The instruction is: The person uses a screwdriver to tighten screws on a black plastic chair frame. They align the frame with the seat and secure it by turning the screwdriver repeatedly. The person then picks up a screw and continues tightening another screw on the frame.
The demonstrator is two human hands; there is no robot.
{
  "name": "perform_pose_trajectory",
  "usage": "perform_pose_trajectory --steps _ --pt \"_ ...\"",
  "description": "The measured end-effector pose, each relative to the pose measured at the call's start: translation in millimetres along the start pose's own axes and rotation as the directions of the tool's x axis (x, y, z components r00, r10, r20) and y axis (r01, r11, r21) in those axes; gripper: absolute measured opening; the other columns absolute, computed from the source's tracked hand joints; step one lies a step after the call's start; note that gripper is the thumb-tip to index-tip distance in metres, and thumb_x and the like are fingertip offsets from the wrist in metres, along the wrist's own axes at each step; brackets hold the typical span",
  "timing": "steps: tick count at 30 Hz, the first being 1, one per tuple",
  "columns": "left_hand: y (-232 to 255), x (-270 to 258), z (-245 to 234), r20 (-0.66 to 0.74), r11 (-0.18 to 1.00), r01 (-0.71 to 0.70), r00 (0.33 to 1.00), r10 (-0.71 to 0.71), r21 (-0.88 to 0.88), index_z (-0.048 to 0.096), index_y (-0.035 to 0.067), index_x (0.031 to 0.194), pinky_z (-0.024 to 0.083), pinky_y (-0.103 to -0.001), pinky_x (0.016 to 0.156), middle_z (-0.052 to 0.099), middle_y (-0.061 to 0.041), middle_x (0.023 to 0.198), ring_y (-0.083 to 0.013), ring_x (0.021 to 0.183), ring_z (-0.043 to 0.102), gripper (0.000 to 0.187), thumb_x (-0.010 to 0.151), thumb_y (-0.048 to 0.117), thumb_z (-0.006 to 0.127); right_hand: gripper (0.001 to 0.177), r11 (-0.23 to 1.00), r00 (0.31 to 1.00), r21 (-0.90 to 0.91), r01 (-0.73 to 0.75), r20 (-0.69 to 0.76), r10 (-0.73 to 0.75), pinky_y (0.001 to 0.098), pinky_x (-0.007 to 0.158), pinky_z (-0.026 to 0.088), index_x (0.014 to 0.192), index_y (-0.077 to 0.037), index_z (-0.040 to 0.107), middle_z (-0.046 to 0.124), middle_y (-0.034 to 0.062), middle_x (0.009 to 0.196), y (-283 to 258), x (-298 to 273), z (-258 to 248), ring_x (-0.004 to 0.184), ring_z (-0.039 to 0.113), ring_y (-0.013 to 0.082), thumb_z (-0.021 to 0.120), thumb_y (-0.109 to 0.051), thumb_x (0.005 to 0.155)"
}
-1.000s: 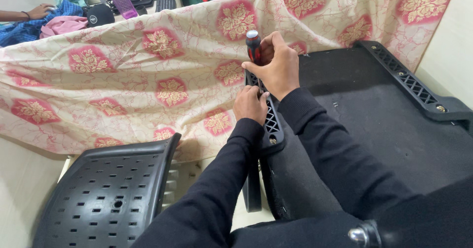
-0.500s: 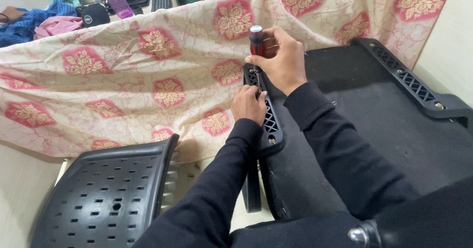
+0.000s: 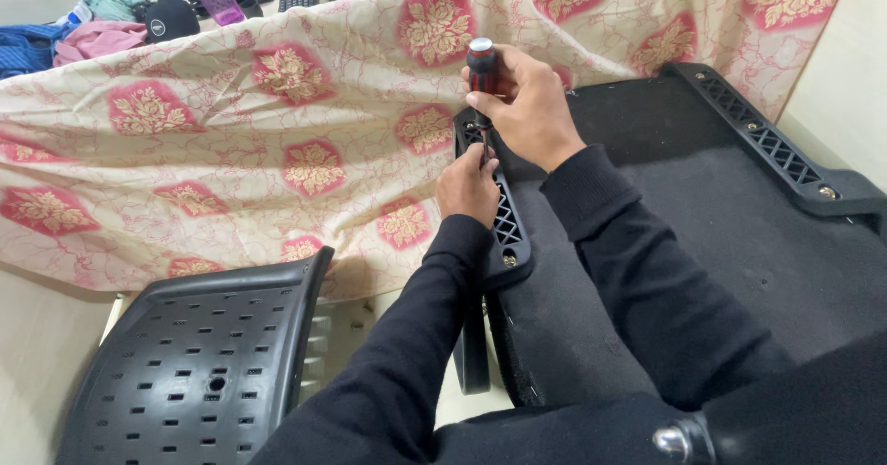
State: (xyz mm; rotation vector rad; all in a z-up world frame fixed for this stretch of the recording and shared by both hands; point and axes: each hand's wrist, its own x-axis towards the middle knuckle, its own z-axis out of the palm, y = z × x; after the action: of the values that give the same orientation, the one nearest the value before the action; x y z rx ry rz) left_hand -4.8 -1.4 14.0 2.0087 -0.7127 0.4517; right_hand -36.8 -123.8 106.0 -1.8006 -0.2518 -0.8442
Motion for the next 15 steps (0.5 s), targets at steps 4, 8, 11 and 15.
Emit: perform_pose_trajectory --steps 4,8,11,15 --pt "2.6 0.5 1.2 -0.010 0.999 -0.004 1.000 0.004 -0.040 0.067 0.009 0.104 0.052 -0.046 0.072 0.073 -0.014 0.088 -0.0354 0.083 0.071 0.016 0.089 0.014 0.070 0.046 0.942 0.984 -0.332 -0.057 -0.179 -0.003 0.0280 0.080 0.065 0.109 -0.002 0.061 0.079 0.0078 0.099 -9.0 -1.4 6.7 0.089 0.079 0.0137 0.095 -0.014 0.080" --pt "4.6 0.3 1.4 -0.081 0.993 -0.034 0.996 0.025 -0.113 0.066 0.009 0.105 0.055 -0.044 0.074 0.074 -0.013 0.093 -0.0344 0.086 0.072 0.018 0.088 0.013 0.072 0.057 0.914 0.972 -0.406 -0.014 -0.221 -0.084 0.0270 0.073 0.064 0.101 -0.002 0.052 0.074 0.0083 0.093 -19.1 2.3 14.0 0.084 0.076 0.0134 0.099 -0.019 0.074" --pt "5.0 1.8 1.3 -0.058 0.997 0.001 0.998 -0.005 -0.073 0.068 0.010 0.103 0.055 -0.044 0.075 0.075 -0.014 0.092 -0.0360 0.087 0.072 0.012 0.092 0.013 0.071 0.055 0.914 0.991 -0.392 -0.103 -0.123 0.058 0.0284 0.075 0.062 0.109 -0.002 0.056 0.073 0.0101 0.093 -23.5 5.0 12.0 0.082 0.074 0.0159 0.099 -0.018 0.078" --pt "6.0 0.5 3.2 -0.070 0.996 -0.073 0.995 0.070 -0.047 0.066 0.008 0.105 0.054 -0.048 0.075 0.075 -0.014 0.095 -0.0380 0.089 0.071 0.012 0.093 0.008 0.067 0.052 0.995 0.997 -0.082 0.064 0.047 -0.061 0.0283 0.097 0.060 0.140 -0.003 0.050 0.072 0.0098 0.121 -25.3 9.7 2.8 0.110 0.072 0.0135 0.069 0.008 0.092"
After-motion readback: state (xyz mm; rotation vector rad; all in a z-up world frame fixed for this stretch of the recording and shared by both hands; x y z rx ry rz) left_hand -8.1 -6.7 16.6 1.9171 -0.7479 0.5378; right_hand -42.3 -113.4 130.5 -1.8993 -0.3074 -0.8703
